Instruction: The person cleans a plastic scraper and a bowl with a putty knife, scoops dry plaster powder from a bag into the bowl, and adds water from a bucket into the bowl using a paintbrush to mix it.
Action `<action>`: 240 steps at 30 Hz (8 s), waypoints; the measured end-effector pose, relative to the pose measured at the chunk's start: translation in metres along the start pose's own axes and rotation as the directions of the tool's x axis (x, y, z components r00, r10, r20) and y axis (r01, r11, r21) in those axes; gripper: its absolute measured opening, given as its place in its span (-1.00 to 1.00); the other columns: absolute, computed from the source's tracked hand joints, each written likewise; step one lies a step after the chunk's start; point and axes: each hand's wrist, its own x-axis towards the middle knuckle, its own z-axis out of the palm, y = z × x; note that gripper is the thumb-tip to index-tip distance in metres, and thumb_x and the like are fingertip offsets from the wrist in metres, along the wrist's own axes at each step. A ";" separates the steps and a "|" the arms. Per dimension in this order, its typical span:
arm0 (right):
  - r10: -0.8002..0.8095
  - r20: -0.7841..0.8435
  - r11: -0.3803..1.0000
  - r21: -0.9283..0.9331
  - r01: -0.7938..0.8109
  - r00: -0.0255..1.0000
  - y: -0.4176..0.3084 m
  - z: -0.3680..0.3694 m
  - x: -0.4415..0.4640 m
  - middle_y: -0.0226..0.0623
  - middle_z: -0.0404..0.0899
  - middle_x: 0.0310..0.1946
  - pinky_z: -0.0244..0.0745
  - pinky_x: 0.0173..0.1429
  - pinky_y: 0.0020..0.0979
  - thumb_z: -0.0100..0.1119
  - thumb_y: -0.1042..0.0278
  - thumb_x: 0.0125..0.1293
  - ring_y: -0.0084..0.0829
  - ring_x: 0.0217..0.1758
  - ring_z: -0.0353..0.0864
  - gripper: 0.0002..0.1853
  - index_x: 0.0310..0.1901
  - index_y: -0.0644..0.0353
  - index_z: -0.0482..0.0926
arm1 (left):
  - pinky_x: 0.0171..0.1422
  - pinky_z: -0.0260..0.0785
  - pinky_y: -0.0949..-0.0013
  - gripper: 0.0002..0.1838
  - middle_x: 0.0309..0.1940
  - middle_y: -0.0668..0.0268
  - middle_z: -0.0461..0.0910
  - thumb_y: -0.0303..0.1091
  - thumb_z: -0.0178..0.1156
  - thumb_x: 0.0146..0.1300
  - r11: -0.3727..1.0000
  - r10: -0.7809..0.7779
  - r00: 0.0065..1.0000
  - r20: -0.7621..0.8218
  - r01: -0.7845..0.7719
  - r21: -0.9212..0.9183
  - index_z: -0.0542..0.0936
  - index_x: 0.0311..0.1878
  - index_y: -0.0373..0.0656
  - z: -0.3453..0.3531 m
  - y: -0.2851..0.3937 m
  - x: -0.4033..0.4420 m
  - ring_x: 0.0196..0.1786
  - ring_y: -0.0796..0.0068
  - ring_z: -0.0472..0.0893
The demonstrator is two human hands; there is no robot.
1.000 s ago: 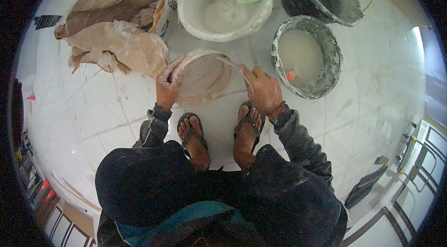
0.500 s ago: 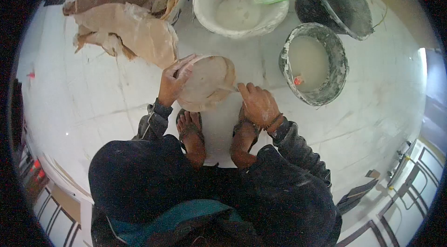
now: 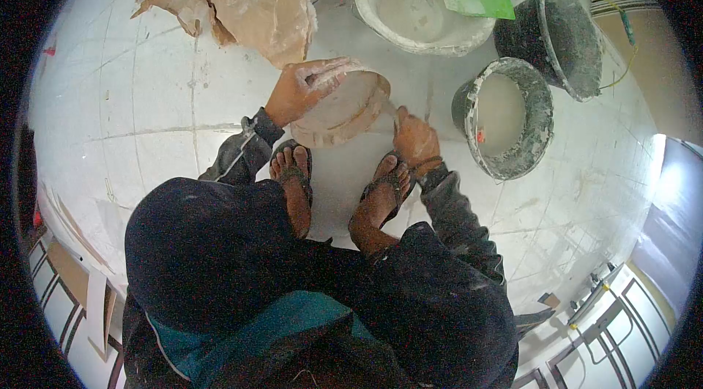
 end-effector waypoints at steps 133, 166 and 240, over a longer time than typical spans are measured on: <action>0.178 0.147 0.909 0.354 -0.220 0.973 -0.010 0.042 -0.038 0.18 0.66 -0.36 0.62 -0.09 0.13 0.08 0.19 0.39 0.21 -0.21 0.70 -0.69 0.01 0.23 0.50 | 0.02 0.55 0.38 -0.74 -0.13 0.17 0.77 -0.23 0.30 0.37 0.997 -0.071 0.939 -0.337 0.080 0.013 0.75 0.00 -0.17 0.031 -0.002 -0.012 -0.14 0.39 0.76; -0.028 0.256 0.748 0.647 -0.149 0.966 0.008 -0.011 -0.067 0.13 0.67 -0.16 0.55 0.04 -0.02 0.28 0.18 0.28 0.18 -0.06 0.64 -0.43 0.31 0.12 0.45 | 0.20 0.46 0.25 -0.40 0.00 0.06 0.64 0.06 0.15 0.47 0.827 -0.488 0.857 0.167 0.515 -0.226 0.43 0.35 -0.22 0.065 -0.059 -0.066 0.09 0.26 0.61; -0.501 -0.191 0.705 0.476 0.526 0.844 -0.069 0.014 -0.045 -0.04 0.53 0.08 0.63 0.08 -0.12 0.34 0.43 0.05 -0.02 0.08 0.64 -0.51 0.08 0.10 0.49 | 0.23 0.51 0.34 -0.40 0.12 0.21 0.64 -0.12 0.33 0.38 0.738 -0.450 0.842 0.297 0.538 -0.409 0.51 0.34 -0.32 0.042 -0.083 -0.045 0.11 0.45 0.62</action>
